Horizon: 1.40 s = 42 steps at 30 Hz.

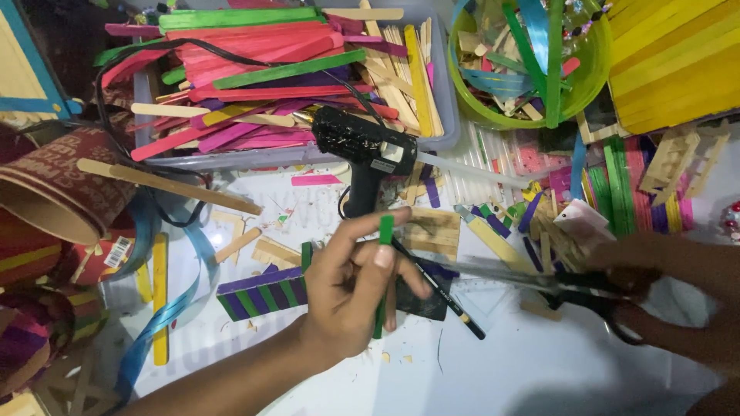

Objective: Marking and cutting colored wooden craft sticks using a pencil and scissors for a handicraft project.

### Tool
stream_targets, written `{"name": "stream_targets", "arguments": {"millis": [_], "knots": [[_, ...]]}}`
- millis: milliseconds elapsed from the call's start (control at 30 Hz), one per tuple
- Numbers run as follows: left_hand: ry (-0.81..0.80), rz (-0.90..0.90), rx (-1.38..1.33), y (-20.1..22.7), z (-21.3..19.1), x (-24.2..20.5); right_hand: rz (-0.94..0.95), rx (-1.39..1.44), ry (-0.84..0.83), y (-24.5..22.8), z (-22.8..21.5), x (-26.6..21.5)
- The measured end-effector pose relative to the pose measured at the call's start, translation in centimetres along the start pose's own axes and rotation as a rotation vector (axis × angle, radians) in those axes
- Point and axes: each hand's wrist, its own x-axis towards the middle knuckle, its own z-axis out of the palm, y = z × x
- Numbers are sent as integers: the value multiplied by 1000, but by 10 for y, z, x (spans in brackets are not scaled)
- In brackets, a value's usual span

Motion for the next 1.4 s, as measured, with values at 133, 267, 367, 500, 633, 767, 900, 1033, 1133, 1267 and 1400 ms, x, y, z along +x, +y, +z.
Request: {"name": "stream_targets", "arguments": {"millis": [133, 267, 367, 500, 633, 767, 900, 1033, 1133, 1267, 1400], "knots": [[-24, 90, 126, 6, 1, 3, -335, 51, -162, 107, 22, 33], [-56, 36, 87, 3, 0, 2, -324, 62, 107, -72, -11, 28], [-62, 64, 77, 1, -1, 0, -311, 165, -95, -97, -7, 51], [-75, 95, 43, 2, 1, 5, -226, 537, -270, -114, 2, 52], [-77, 76, 89, 1, -1, 9, -360, 494, -221, -80, 30, 50], [-81, 95, 124, -4, -1, 10, -453, 565, -219, -77, 35, 50], [-132, 58, 73, -6, -3, 10, -370, 550, -248, -72, 37, 44], [-131, 67, 137, -7, -3, 12, -403, 479, -309, -68, 40, 48], [-114, 69, 140, -7, -1, 12, -461, 523, -315, -65, 45, 49], [-115, 42, 134, -4, -1, 12, -451, 541, -322, -59, 51, 50], [-142, -27, 139, -2, -2, 15, -507, 504, -314, -60, 51, 58]]}}
